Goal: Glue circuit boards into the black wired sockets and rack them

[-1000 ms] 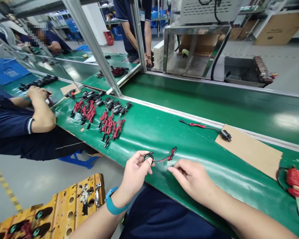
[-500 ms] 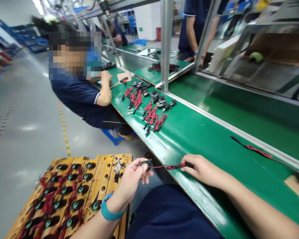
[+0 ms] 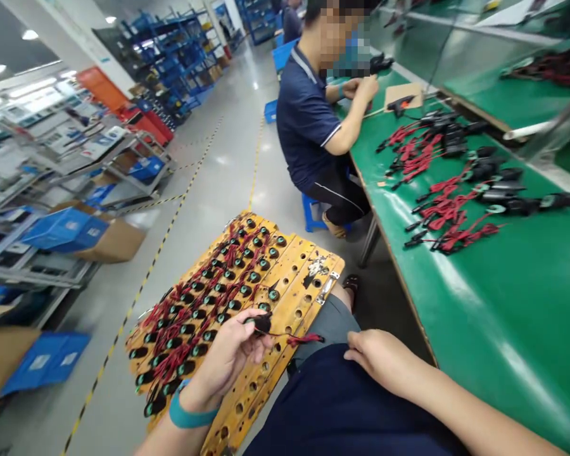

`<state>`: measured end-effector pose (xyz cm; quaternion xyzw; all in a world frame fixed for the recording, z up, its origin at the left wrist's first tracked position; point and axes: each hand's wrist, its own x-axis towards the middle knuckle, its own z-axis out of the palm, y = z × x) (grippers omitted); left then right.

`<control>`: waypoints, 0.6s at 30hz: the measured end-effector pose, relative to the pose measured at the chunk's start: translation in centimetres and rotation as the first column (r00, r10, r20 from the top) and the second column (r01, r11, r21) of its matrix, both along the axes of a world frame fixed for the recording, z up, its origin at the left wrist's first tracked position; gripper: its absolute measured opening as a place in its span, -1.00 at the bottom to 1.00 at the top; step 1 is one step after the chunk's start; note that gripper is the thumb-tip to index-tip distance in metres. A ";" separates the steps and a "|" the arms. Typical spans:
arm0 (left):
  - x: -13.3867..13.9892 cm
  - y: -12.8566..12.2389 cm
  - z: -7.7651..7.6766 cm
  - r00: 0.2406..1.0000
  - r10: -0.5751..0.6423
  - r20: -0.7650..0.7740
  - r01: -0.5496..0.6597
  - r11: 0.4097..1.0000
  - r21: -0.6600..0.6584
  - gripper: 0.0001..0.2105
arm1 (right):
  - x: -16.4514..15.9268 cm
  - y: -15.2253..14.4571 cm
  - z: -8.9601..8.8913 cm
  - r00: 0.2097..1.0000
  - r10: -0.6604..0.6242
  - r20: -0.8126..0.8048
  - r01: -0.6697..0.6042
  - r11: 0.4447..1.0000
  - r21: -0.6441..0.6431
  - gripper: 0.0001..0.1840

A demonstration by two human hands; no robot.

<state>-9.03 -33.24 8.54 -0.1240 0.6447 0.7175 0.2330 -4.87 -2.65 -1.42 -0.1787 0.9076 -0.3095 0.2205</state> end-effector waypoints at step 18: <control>11.2 -11.4 -3.5 0.300 0.949 -0.096 -0.952 0.304 0.029 -0.80 | 0.3 3.3 -4.9 0.987 -0.057 0.153 0.071 0.994 -0.086 -0.62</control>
